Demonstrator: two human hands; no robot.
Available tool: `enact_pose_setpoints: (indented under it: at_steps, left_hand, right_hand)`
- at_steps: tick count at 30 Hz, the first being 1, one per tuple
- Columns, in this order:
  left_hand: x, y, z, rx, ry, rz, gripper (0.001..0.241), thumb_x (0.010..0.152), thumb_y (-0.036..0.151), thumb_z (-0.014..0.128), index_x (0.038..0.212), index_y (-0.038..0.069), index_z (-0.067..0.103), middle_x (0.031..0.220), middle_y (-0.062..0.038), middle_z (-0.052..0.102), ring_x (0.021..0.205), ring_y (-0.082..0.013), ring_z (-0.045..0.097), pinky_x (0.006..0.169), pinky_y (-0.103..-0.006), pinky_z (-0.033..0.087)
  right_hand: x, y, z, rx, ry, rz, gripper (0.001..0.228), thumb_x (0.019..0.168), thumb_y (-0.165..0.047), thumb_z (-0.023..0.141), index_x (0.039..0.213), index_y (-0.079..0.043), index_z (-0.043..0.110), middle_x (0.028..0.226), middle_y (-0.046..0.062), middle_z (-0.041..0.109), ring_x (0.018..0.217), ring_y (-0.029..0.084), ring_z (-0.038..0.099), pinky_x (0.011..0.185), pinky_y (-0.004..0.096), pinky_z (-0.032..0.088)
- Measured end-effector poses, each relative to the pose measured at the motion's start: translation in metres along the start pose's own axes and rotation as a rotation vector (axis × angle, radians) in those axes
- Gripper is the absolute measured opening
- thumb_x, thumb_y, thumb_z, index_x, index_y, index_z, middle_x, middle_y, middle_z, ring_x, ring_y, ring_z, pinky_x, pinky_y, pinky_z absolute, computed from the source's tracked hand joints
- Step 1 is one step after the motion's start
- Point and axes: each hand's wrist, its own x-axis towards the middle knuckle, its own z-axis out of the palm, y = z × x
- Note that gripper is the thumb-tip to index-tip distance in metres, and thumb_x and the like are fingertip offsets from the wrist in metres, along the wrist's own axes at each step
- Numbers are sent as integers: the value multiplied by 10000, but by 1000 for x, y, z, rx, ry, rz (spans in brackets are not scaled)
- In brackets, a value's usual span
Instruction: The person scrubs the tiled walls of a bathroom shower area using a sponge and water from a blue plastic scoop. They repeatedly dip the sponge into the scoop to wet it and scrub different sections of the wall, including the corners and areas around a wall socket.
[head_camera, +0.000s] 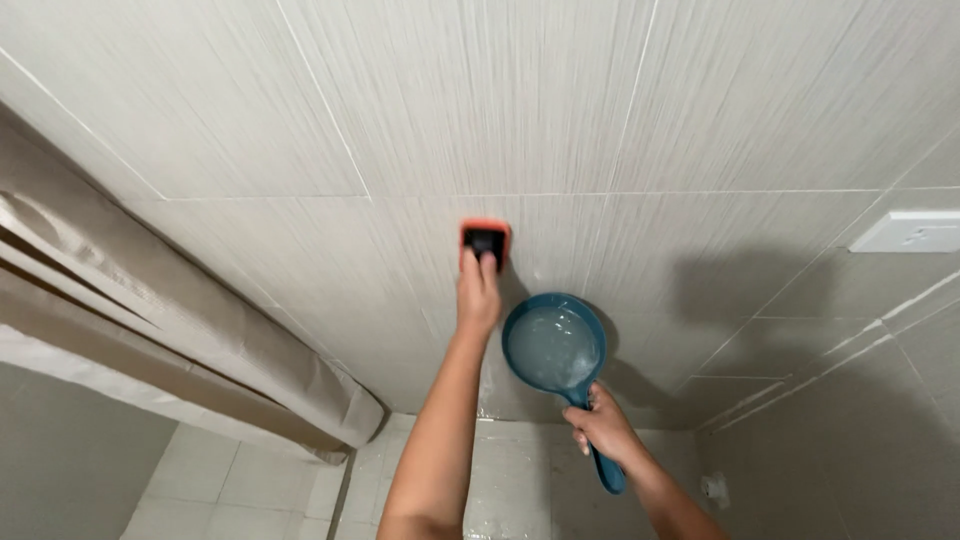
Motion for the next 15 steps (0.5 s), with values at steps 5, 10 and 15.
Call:
enact_pose_setpoints:
  at_steps: [5,10,15]
  left_hand:
    - [8,51,37,-36,143,176,474,1077,424,348,1306,47,524,1348,-222,564,1228,-398,550,1015,-475,396]
    - [-12,78,75,-40,-44,309,401,1101,347,363,1193,-32,459,1108,-317,624,1031,-476,614,898,-512,448]
    - [6,66,33,-81,83,283,551,1084,406,346,1455,19,470,1610,-242,397,1478,-384,415,1196,-447,337]
  right_hand:
    - [15,21,-10,8,2,-65,259,886,-8,633,907,-98,391,484,142,462,366,226,430,377,407,412]
    - [10,23,-13,20,11,-116,284,886,15,639,867,-109,384,489,106,405,380,213,449,353,416,413]
    - [-3,11,-14,29,30,-93,304,890,17,644,894,-106,366,501,108,418,376,214,452,346,397,409]
